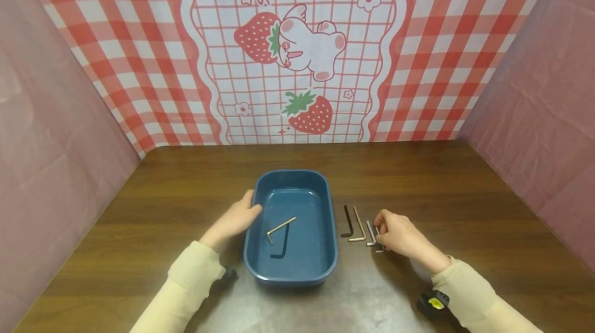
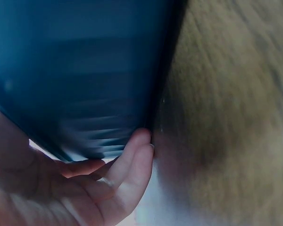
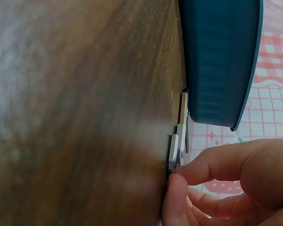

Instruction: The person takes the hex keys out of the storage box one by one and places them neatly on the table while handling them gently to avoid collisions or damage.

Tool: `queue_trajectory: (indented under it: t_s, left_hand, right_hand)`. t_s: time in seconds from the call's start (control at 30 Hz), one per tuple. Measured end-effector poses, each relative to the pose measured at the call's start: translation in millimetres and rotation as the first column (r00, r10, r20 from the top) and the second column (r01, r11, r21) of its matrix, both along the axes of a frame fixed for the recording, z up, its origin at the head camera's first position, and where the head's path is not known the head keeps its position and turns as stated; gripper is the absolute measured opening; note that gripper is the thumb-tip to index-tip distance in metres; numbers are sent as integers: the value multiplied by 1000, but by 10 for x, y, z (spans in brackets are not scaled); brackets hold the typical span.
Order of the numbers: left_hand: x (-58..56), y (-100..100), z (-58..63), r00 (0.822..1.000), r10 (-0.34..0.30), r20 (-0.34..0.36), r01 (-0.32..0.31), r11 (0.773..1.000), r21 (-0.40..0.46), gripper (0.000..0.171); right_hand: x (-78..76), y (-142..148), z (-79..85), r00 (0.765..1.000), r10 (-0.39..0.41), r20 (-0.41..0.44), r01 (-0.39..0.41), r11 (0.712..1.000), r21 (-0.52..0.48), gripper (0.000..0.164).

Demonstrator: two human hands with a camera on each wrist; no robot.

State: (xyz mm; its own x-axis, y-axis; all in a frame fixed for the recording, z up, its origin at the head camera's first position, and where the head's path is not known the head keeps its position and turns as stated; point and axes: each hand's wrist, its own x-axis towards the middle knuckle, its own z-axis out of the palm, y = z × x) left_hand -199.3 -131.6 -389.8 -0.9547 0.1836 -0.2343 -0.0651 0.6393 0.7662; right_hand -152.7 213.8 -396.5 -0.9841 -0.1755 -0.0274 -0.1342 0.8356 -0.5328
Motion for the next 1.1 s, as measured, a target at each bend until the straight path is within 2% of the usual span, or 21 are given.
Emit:
queue_trajectory:
  t_s: [0.47,0.6,0.83,1.1]
  left_hand:
    - [3,-6,-14,1000,-8,-6,8,1000,12,52]
    - [4,-4,-7,1000,-9,-11,9,1000,11,52]
    - [5,-9,-8,1000,0,-7,0,1000,13,52]
    - [-4,1,-19,1000,-3,-13,3,1000,5,53]
  right_hand:
    - [13,32,79,1000,8,12,-8,1000,-2,21]
    - [-11,8,145,1000,12,-23,-11,1000,19,19]
    - [-52,-147,293,987,67,-149,-56,995,78,18]
    - [-67,-333,391,988,79,-135,-77,997,20,17]
